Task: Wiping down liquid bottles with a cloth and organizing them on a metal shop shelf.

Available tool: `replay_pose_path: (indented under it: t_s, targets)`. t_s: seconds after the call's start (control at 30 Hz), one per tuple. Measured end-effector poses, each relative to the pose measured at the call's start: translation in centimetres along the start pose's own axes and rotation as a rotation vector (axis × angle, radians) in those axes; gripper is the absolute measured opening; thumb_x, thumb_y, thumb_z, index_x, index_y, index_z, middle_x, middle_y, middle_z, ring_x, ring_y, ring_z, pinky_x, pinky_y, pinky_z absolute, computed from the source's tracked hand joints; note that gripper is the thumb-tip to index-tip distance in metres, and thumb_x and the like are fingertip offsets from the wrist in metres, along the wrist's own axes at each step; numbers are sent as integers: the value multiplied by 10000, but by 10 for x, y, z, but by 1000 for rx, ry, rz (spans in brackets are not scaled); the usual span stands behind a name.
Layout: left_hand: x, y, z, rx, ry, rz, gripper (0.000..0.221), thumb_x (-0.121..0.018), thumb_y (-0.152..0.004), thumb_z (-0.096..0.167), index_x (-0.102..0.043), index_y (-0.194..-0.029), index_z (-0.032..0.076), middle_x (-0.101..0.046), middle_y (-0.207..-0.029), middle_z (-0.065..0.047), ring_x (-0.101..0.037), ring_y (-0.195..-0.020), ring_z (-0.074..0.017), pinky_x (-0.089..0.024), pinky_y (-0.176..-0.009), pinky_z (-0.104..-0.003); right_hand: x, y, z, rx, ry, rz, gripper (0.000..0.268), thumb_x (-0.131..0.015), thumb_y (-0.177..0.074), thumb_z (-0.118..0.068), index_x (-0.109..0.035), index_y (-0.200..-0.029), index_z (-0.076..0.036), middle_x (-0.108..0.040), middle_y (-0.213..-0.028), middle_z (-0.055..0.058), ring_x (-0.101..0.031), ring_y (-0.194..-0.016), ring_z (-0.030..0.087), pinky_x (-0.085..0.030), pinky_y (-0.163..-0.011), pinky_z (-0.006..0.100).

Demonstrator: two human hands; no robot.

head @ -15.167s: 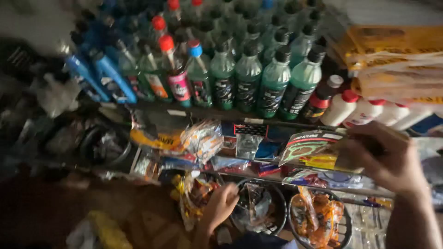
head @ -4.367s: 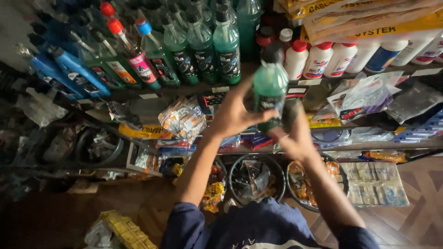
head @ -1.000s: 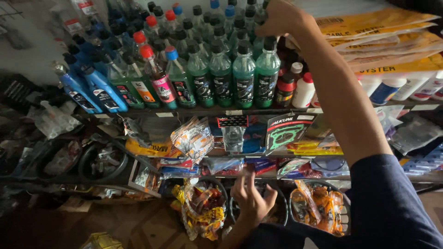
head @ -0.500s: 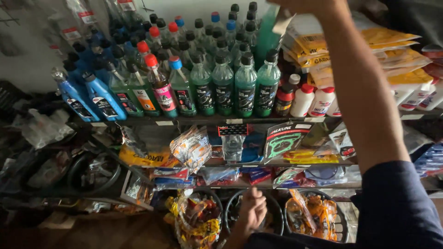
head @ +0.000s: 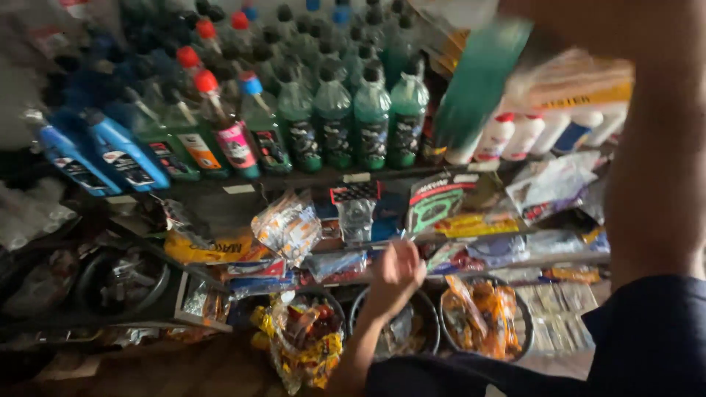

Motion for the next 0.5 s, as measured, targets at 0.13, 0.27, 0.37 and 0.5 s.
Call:
replay_pose_path:
  t_s: [0.13,0.27,0.37,0.5]
  targets:
    - [-6,-30,65,-286,-79,105,860,-799,-721,87,-439,-1502,89,-553,-1373,-113,-560,-1258,-257,-478,-1027,-417,-21,78,-10,-37,30,43,494,-913,-730,-678,-752,-913,-248,-633,-667,64,-638,-629,301,-465,-638,389]
    - [-36,-25,78,-377,-153,-89,923,-833,-762,236,-415,-1577,120,-455,-1459,-130,-420,-1396,-257,-313,-1169,-444,-88,144,6,-332,-126,-268,556,-918,-584,-602,-771,-1037,-316,-768,-790,76,-756,-758,343,-582,-684,442]
    - [-28,-22,-15,-54,-276,-8,920,-957,-585,399,-598,-1378,102,-680,-1113,-121,-668,-1074,-275,-481,-895,-454,-118,161,6,-238,-299,-216,531,-942,-541,-468,-784,-996,-245,-721,-699,105,-728,-683,334,-552,-635,425]
    - [-27,-7,-69,178,-174,225,678,-933,-684,361,-639,-1264,168,-640,-1052,-62,-643,-941,-197,-480,-840,-373,-165,183,29,-248,-884,-167,611,-846,-702,-432,-724,-1180,-72,-726,-867,152,-677,-768,253,-542,-674,391]
Point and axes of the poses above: each hand's wrist, its own y-axis away from the middle knuckle, its own x-axis out of the back of the hand, z = x × y, the point moved 8 cm from there along -y, towards the middle knuckle
